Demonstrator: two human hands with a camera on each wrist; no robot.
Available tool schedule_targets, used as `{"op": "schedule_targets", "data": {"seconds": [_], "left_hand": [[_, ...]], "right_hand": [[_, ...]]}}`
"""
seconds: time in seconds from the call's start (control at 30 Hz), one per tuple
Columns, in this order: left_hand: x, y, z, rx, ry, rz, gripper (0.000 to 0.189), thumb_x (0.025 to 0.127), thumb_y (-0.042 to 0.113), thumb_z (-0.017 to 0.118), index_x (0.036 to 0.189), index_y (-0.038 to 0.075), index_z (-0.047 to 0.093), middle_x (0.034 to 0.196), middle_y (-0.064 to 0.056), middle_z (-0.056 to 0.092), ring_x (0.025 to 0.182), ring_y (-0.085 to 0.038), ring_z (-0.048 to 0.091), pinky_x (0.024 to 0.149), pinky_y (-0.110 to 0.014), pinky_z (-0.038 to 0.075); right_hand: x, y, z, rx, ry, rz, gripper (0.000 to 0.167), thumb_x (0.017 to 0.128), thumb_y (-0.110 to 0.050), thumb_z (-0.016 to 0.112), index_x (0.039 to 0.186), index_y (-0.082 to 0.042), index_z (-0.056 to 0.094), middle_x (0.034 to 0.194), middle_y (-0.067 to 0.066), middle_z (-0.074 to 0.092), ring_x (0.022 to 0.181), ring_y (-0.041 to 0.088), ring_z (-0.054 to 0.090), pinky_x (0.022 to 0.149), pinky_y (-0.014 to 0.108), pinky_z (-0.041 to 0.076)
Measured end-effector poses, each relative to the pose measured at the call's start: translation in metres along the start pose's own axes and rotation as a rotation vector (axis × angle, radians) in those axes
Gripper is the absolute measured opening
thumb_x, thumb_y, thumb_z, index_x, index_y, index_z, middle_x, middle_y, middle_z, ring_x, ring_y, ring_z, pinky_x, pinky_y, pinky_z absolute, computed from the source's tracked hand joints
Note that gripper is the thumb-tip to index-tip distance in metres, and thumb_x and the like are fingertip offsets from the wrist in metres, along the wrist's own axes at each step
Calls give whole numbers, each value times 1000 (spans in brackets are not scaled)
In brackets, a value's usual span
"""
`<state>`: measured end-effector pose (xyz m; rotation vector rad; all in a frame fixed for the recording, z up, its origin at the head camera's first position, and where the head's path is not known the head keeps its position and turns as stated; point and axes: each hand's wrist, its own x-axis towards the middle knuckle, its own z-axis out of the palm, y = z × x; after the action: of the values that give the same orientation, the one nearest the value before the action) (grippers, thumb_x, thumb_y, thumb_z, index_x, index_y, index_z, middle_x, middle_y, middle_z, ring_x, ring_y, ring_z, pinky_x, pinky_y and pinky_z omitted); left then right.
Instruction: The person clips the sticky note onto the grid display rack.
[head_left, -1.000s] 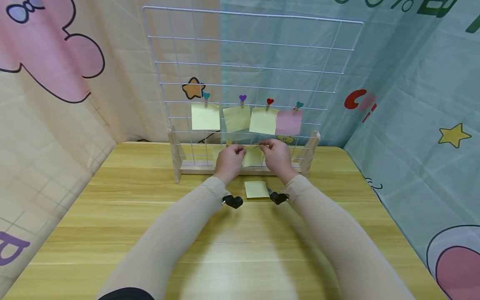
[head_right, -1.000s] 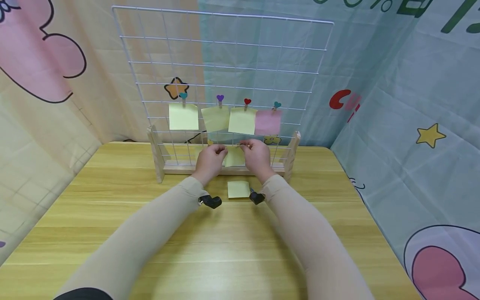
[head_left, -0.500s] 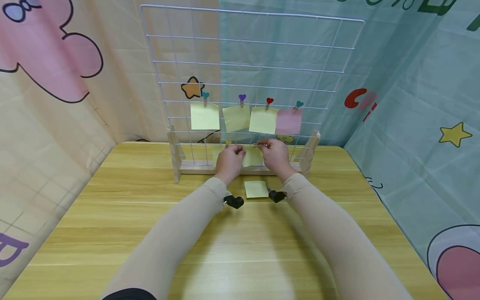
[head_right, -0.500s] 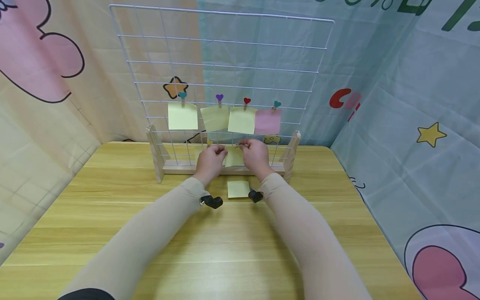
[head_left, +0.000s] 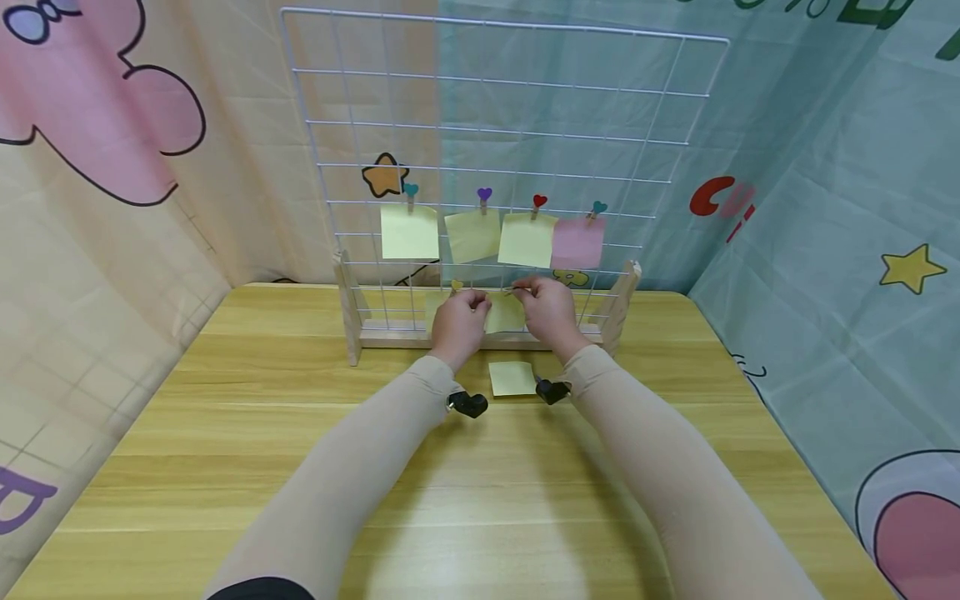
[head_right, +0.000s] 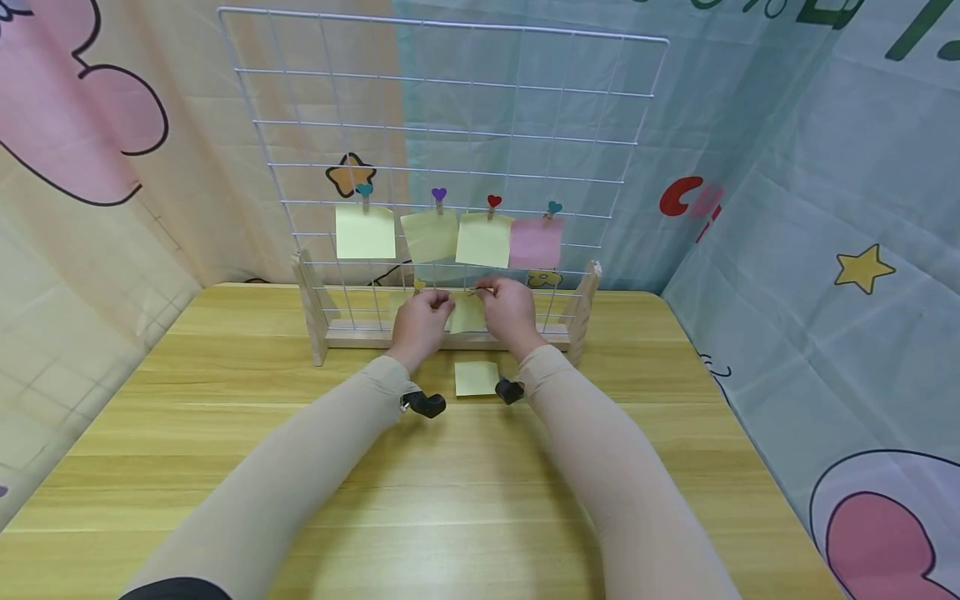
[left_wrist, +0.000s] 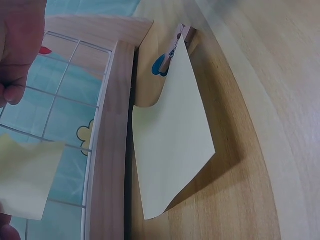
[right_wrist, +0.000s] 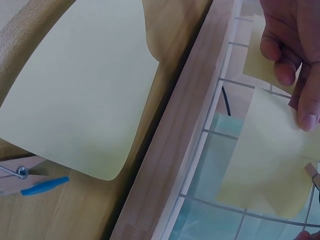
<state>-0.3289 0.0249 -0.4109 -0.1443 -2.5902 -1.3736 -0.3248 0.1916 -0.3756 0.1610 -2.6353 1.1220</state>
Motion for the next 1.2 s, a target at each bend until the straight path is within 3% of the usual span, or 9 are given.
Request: {"op": "schedule_targets", "data": {"seconds": [0.57,0.8,1.03,1.2], "left_hand": [[-2,2,0,32,7,13,24,107,30,62,121,15,77,120,-4,77,108,-25,73,90,-43,58],[-1,1,1,41,10,25,25,107,30,62,122,16,77,122,-2,77,110,-24,73,92,-43,58],[-1,2,-1,60,13,43,23,107,29,63,120,17,78,122,-2,78,112,-25,73,94,-44,58],[0,2,-1,68,8,40,24,107,29,63,121,17,78,123,-2,78,114,-25,73,95,-44,58]], "right_hand": [[5,-1,-1,-98,-46,-40,28,108,-26,61,126,-12,77,50,-5,40,45,14,36,51,32,33],[6,-2,-4,-124,-51,-47,28,109,-25,59,126,-13,77,59,3,55,47,14,36,52,32,34],[7,-3,-6,-143,-58,-66,27,109,-23,59,126,-13,77,56,1,55,46,13,34,52,30,33],[8,-2,-5,-145,-64,-59,28,109,-23,59,127,-12,77,74,10,73,48,13,35,53,31,33]]}}
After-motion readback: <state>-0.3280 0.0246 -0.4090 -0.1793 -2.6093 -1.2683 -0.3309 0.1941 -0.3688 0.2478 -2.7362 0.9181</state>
